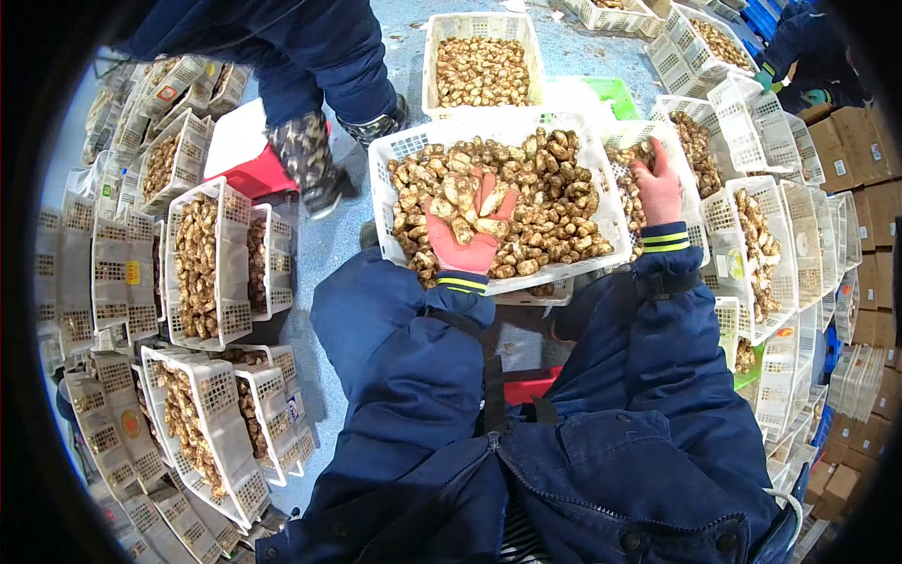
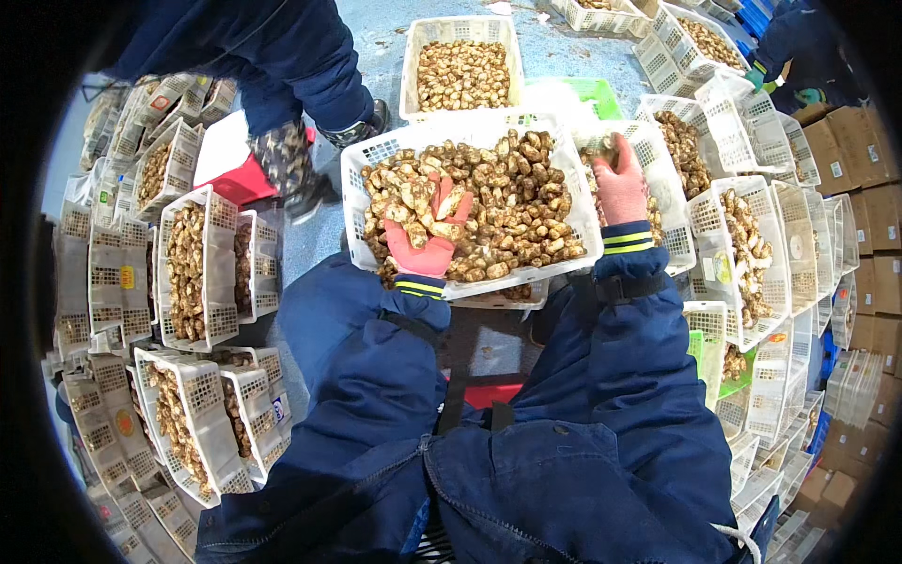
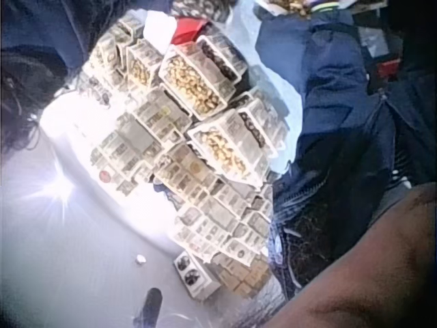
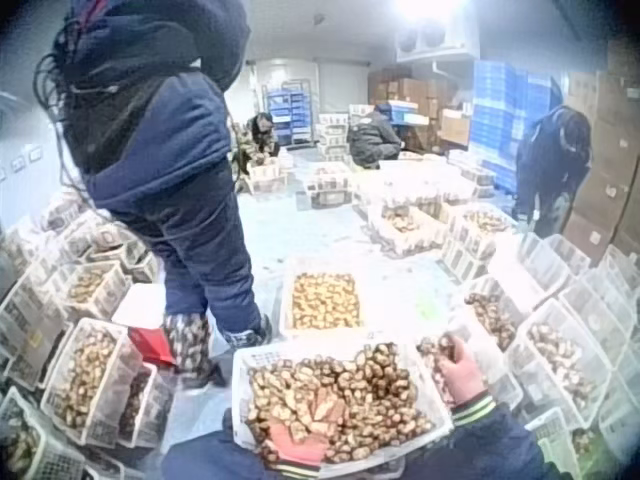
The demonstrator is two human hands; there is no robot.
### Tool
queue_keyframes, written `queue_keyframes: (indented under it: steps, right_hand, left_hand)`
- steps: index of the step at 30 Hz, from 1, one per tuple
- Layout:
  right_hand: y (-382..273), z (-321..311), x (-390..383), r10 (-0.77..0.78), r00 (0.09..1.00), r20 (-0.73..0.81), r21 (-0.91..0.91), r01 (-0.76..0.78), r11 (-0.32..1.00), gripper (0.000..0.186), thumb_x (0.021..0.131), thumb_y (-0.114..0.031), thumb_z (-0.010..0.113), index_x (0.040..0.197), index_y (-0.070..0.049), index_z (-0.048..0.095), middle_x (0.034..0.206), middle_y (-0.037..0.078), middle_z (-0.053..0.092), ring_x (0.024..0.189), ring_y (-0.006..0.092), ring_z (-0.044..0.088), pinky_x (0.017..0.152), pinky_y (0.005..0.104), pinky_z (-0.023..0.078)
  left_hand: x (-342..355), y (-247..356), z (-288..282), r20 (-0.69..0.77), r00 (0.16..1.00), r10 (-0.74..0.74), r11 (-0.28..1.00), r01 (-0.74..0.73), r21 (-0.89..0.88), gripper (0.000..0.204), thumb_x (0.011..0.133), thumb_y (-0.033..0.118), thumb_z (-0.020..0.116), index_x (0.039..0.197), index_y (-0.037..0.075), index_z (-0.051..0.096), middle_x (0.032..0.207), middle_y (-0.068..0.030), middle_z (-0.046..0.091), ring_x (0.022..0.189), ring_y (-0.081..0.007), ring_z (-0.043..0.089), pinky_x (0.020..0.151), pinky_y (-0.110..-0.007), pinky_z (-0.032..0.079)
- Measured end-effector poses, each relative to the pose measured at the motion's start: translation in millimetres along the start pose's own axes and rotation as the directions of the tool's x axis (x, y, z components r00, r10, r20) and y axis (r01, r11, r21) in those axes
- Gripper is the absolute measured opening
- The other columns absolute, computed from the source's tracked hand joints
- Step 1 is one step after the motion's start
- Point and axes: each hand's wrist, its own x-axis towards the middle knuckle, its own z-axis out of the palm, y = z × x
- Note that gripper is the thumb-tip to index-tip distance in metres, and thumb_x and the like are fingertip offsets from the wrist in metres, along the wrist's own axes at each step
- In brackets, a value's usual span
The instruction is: The person sits on a low stool and repeatedly picks up ginger roots from a white crate, turns them over, and places them into a green crate. The person handles the ginger by hand without tools, moving items one at a time between crates.
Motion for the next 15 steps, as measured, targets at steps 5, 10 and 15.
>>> queue_keyframes:
  steps: [5,10,15]
  right_hand:
    - [-4,37,-21,-0.284,0.948,0.142,-0.295,0.314,0.902,0.042,0.08,-0.018,0.073,0.118,-0.002,0.063,0.112,0.016,0.065,0.113,0.0305,0.058,0.098,0.0374,0.046]
    - [-47,110,-60,-0.617,0.462,0.637,-0.215,0.875,0.434,0.039,0.072,-0.011,0.071,0.11,-0.017,0.062,0.123,0.007,0.059,0.12,0.0285,0.054,0.097,0.0421,0.046]
    - [-52,116,-71,-0.571,0.484,0.663,-0.304,0.871,0.386,0.027,0.078,-0.014,0.065,0.105,-0.018,0.063,0.114,0.004,0.061,0.117,0.0244,0.055,0.095,0.0411,0.046]
  left_hand:
    - [0,1,6,-0.048,0.998,-0.05,0.998,0.052,0.037,0.055,0.098,0.051,0.039,0.138,0.014,0.047,0.135,-0.0129,0.055,0.129,-0.0333,0.048,0.108,-0.064,0.032]
    - [-4,-6,-3,-0.103,0.994,0.026,0.932,0.013,0.362,0.05,0.099,0.047,0.037,0.131,0.012,0.054,0.126,-0.0077,0.061,0.116,-0.0229,0.058,0.097,-0.043,0.047]
    - [-7,-12,-14,-0.021,0.997,0.076,0.796,-0.048,0.604,0.043,0.101,0.04,0.034,0.129,0.015,0.054,0.124,-0.0047,0.062,0.111,-0.0208,0.06,0.095,-0.037,0.049]
